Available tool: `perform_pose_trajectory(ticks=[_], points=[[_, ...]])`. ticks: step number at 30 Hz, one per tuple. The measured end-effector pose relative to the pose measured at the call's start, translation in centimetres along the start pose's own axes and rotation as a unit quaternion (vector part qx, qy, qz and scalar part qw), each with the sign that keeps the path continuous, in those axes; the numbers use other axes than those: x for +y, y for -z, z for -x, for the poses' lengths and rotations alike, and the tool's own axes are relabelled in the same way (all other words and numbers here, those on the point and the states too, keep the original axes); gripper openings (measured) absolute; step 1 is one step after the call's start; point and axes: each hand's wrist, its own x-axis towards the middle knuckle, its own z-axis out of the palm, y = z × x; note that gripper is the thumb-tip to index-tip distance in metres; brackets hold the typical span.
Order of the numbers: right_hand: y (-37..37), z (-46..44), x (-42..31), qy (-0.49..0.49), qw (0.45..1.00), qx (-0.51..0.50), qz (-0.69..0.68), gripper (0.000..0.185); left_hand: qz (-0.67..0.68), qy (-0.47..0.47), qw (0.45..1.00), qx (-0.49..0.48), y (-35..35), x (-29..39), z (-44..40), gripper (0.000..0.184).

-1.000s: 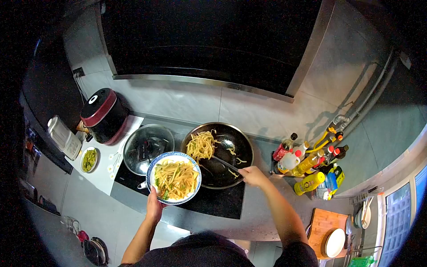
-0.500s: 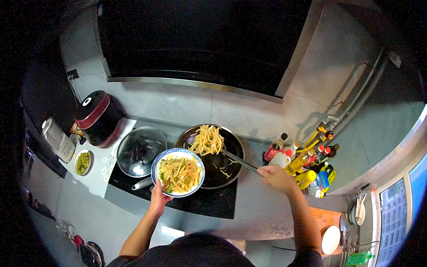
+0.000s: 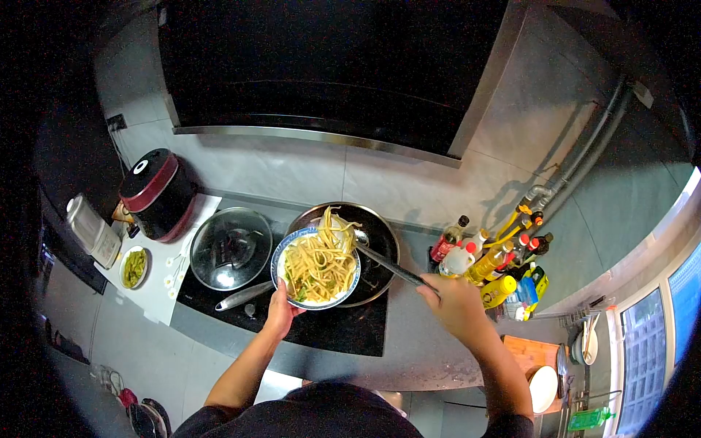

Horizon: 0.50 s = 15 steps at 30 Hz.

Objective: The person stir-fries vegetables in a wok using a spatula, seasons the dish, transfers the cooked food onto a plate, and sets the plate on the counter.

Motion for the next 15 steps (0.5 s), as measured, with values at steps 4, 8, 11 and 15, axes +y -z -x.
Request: perform_pose_trajectory(ticks=[4,8,11,15], points=[[-0.5,0.8,0.0,0.057,0.997,0.028,0.045,0.025,-0.005,0.001,1.000,-0.005,0.3,-0.1,0.0,0.067],[-0.6,0.7,-0.2,0.067,0.992,0.059,0.088,0.030,-0.007,0.001,1.000,-0.008,0.5,0.0,0.2,0.067],[-1.1,0.9,-0.6,0.076,0.988,0.050,0.125,0.034,-0.018,0.007,1.000,0.008,0.7,0.0,0.3,0.067],[-0.9,0.9,-0.6,0.069,0.991,0.035,0.113,0.033,-0.012,-0.002,1.000,0.017,0.6,0.3,0.6,0.067]])
